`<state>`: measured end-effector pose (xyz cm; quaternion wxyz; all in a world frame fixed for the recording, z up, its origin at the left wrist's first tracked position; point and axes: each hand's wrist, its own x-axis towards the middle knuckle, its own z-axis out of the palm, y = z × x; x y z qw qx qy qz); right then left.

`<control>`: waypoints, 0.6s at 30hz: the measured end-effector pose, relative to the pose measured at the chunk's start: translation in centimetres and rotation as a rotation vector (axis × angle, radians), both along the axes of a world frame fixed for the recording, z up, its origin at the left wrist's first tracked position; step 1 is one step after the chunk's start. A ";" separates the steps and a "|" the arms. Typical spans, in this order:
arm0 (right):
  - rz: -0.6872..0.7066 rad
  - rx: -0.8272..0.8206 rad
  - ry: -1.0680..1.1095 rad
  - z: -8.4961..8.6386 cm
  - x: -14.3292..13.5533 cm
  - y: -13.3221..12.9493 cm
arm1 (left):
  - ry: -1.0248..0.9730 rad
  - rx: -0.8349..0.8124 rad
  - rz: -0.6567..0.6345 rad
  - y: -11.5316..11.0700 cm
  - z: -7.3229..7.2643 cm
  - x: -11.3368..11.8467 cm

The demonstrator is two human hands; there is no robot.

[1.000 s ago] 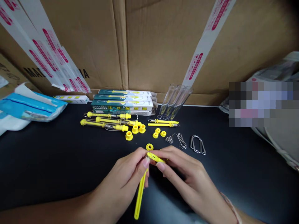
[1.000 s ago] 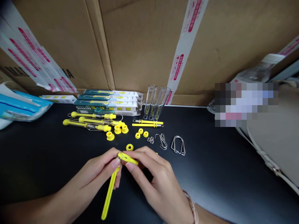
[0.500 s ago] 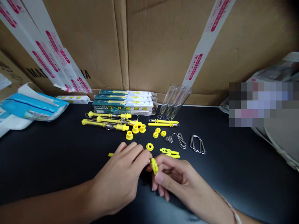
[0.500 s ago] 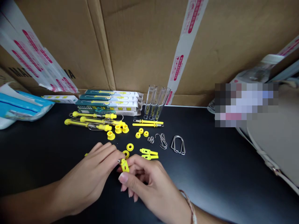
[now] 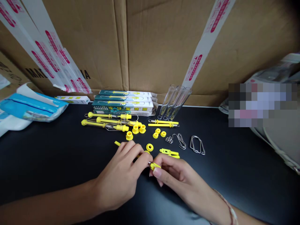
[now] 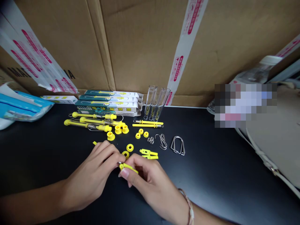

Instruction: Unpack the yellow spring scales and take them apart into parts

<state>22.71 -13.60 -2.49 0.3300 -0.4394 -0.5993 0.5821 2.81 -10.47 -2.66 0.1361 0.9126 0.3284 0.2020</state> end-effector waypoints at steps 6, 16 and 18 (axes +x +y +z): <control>0.068 0.108 -0.199 0.2 0.5 -0.3 | -0.054 0.010 -0.019 -0.1 -0.1 0.0; 0.160 0.253 -0.218 0.5 0.6 0.0 | -0.098 0.032 -0.061 -0.2 0.1 0.1; 0.165 0.302 -0.224 0.5 0.6 -0.1 | -0.107 0.013 -0.057 -0.4 0.1 0.1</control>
